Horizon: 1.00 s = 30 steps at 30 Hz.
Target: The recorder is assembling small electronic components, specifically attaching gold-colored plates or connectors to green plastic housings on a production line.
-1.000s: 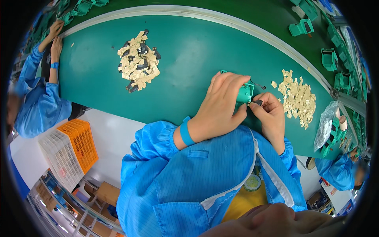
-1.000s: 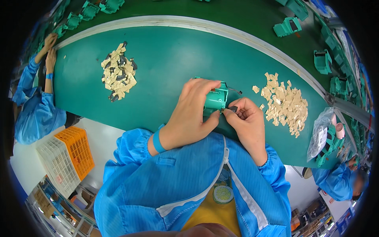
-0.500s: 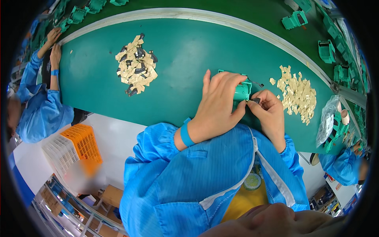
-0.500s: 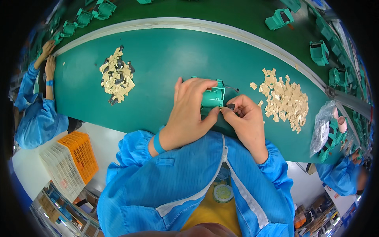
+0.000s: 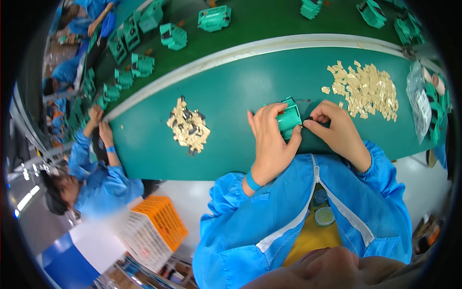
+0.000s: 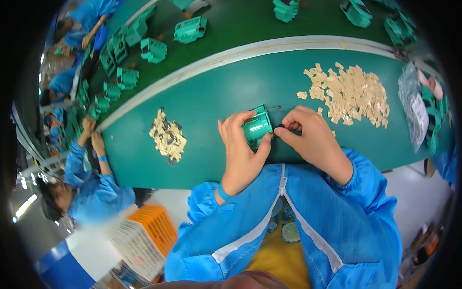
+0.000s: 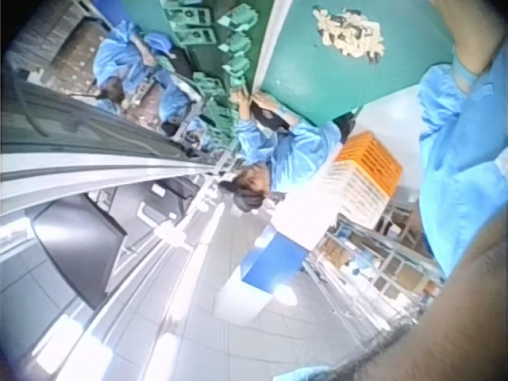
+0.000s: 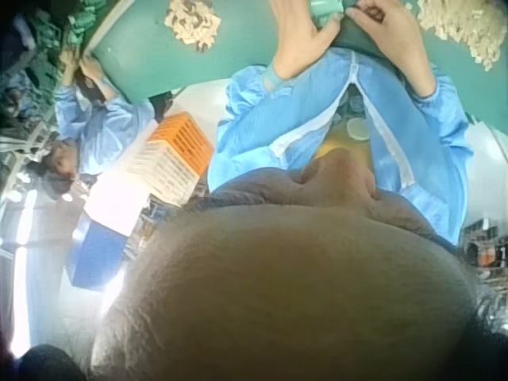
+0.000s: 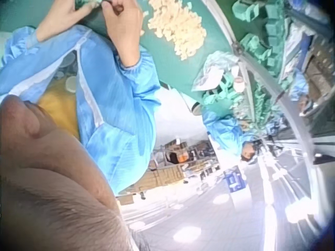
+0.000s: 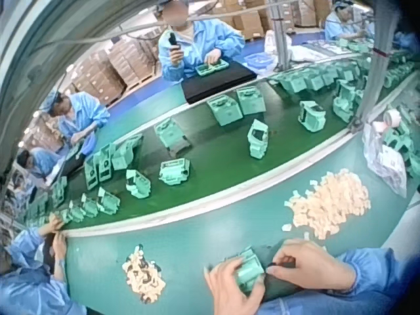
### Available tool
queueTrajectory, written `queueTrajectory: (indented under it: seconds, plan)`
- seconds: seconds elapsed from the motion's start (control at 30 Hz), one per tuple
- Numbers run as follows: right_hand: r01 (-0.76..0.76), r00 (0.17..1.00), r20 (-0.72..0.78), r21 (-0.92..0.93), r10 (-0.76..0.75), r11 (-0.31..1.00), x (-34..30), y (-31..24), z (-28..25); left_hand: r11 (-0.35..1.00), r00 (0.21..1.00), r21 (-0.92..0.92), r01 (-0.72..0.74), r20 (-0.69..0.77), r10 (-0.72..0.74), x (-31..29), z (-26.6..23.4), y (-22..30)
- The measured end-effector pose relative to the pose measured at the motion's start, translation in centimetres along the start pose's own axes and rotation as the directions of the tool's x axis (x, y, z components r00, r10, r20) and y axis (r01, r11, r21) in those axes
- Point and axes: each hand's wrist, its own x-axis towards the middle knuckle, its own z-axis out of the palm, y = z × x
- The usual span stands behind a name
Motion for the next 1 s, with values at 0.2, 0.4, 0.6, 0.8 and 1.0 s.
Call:
queueTrajectory:
  seconds: [0.2,0.4,0.6,0.8,1.0]
  plan:
    - [-0.015,1.000,0.025,0.101,0.013,0.995,0.5,1.1,-0.3,0.999,0.999,-0.011,-0.035,0.034,0.035,0.0,0.1,0.2]
    - [0.051,0.991,0.102,0.307,-0.086,0.950,0.2,0.7,-0.1,0.935,0.989,-0.329,0.133,0.099,-0.106,-0.6,-0.6,-0.6]
    - [-0.164,0.962,0.272,0.497,0.026,0.852,-0.4,0.0,0.0,0.857,0.984,-0.495,0.145,0.162,-0.073,-1.1,-1.6,-0.6]
    - [-0.094,0.973,0.228,0.471,-0.018,0.877,-0.3,-0.6,0.6,0.817,0.953,-0.495,0.295,0.217,-0.213,-1.1,-3.3,0.9]
    - [-0.035,0.976,0.212,0.380,-0.050,0.924,-0.4,-1.1,0.6,0.813,0.949,-0.493,0.309,0.216,-0.230,-1.1,-3.7,1.5]
